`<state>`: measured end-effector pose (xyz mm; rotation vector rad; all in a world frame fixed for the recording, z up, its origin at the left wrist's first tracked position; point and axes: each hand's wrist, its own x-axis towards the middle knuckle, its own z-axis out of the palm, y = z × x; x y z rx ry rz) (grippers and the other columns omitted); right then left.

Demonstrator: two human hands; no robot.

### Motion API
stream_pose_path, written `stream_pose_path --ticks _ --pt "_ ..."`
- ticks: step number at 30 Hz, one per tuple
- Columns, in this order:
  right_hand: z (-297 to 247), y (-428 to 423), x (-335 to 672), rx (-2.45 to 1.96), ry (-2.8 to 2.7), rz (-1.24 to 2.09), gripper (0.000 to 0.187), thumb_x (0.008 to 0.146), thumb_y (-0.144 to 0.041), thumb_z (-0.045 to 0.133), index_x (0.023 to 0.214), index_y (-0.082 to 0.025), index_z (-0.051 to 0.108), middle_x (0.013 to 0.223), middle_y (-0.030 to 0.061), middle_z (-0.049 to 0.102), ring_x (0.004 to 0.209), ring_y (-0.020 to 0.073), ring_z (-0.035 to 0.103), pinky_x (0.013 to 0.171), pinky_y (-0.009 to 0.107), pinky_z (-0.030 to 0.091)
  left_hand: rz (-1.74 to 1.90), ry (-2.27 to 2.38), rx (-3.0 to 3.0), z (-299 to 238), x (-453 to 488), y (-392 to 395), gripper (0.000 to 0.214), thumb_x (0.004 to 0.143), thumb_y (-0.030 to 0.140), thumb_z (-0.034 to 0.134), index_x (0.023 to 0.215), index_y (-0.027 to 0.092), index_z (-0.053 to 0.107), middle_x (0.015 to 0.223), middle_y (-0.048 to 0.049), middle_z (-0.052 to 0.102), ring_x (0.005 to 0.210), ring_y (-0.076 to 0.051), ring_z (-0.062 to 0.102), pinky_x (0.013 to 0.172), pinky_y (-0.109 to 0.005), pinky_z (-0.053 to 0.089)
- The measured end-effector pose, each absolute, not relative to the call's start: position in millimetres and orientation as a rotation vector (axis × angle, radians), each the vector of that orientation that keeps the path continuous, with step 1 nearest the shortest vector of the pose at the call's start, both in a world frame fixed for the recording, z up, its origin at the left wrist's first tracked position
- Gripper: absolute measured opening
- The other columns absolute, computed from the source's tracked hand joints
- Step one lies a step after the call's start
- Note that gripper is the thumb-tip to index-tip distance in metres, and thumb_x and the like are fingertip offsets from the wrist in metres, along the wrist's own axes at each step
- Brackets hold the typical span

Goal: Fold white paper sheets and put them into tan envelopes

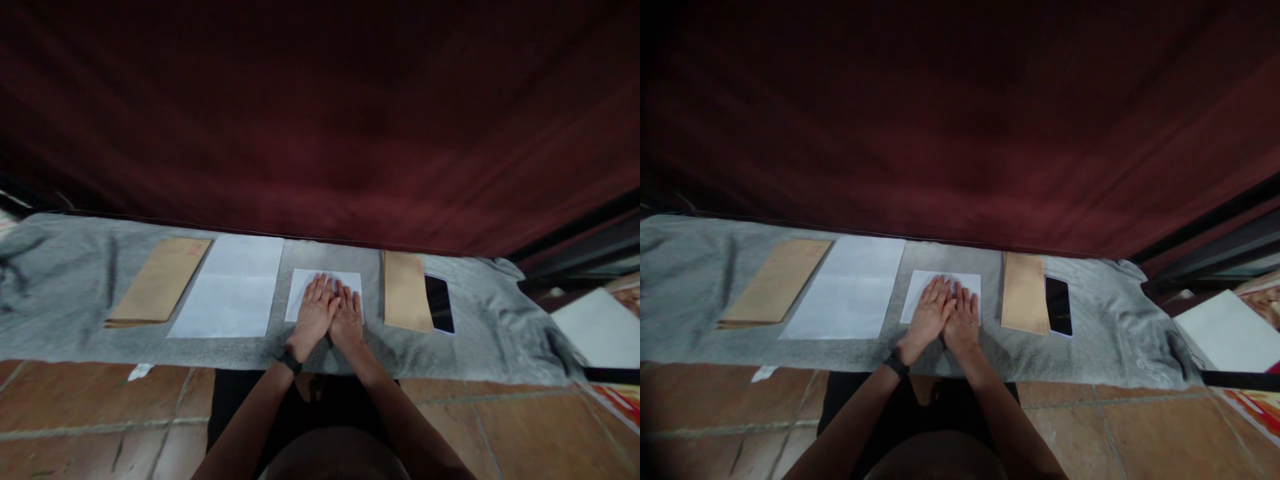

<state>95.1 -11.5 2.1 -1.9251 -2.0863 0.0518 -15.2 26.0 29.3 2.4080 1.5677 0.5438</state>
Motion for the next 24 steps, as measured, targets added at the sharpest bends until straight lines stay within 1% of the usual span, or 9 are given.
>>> stream_pose_path --ticks 3,6,10,13,16,19,21,24 --pt "2.9 -12.2 95.4 -1.924 -2.114 0.04 0.058 0.102 -0.022 0.042 0.16 -0.018 0.031 0.166 0.0112 0.028 0.152 0.0324 0.029 0.123 0.057 0.02 0.473 1.529 2.42 21.7 -5.9 33.3 0.054 0.105 0.04 0.037 0.152 0.015 0.043 0.161 -0.0128 0.04 0.153 -0.027 0.028 0.125 -0.05 0.024" --pt "3.6 -12.1 94.8 -1.924 -2.116 0.037 0.056 0.103 -0.022 0.042 0.158 -0.016 0.035 0.166 0.0127 0.028 0.151 0.0336 0.03 0.123 0.057 0.02 0.473 1.544 2.422 17.1 -8.8 36.3 0.054 0.105 0.038 0.032 0.155 0.018 0.04 0.161 -0.0093 0.042 0.153 -0.024 0.029 0.126 -0.047 0.023" --pt "2.4 -10.7 93.8 -1.93 -2.058 0.025 0.05 0.105 -0.023 0.04 0.154 -0.02 0.044 0.163 0.0118 0.035 0.15 0.0328 0.033 0.122 0.058 0.021 0.473 1.619 2.43 11.8 -20.6 36.6 0.055 0.105 0.034 0.029 0.156 0.014 0.039 0.162 -0.0097 0.039 0.154 -0.023 0.028 0.128 -0.045 0.019" --pt "0.0 -10.2 93.4 -1.919 -2.012 0.01 0.048 0.106 -0.027 0.039 0.154 -0.023 0.044 0.162 0.0096 0.037 0.149 0.031 0.034 0.122 0.057 0.021 0.43 1.728 2.459 7.9 -29.5 36.1 0.055 0.105 0.031 0.028 0.155 0.011 0.039 0.163 -0.0111 0.036 0.154 -0.024 0.026 0.128 -0.046 0.018" --pt "-2.4 -10.3 93.9 -1.92 -1.97 0.012 0.048 0.107 -0.03 0.039 0.154 -0.024 0.044 0.162 0.0084 0.038 0.149 0.0288 0.035 0.123 0.054 0.02 0.402 1.845 2.472 4.8 -35.9 35.5 0.056 0.104 0.032 0.029 0.156 0.01 0.038 0.163 -0.0129 0.034 0.154 -0.025 0.026 0.127 -0.047 0.019" --pt "-1.7 -7.8 93.4 -1.943 -1.937 0.043 0.048 0.107 -0.03 0.037 0.153 -0.02 0.045 0.161 0.0086 0.039 0.149 0.0275 0.036 0.124 0.052 0.019 0.384 1.881 2.486 3.5 -38.3 35.1 0.057 0.104 0.032 0.03 0.157 0.011 0.036 0.164 -0.0131 0.032 0.154 -0.025 0.025 0.126 -0.047 0.02" --pt "1.7 -2.2 90.9 -1.978 -1.904 0.082 0.048 0.108 -0.03 0.034 0.153 -0.016 0.046 0.16 0.0106 0.04 0.148 0.027 0.037 0.124 0.05 0.02 0.377 1.88 2.49 3.6 -38.6 34.8 0.058 0.104 0.032 0.031 0.157 0.011 0.035 0.164 -0.0128 0.032 0.155 -0.025 0.025 0.126 -0.047 0.02" --pt "9.2 11.8 82.6 -1.933 -1.939 0.17 0.051 0.108 -0.03 0.029 0.153 -0.012 0.045 0.161 0.0108 0.038 0.149 0.0242 0.036 0.125 0.045 0.022 0.354 1.859 2.496 4.7 -39.4 34.4 0.058 0.102 0.028 0.032 0.158 0.011 0.033 0.165 -0.0128 0.032 0.155 -0.025 0.024 0.127 -0.048 0.02"
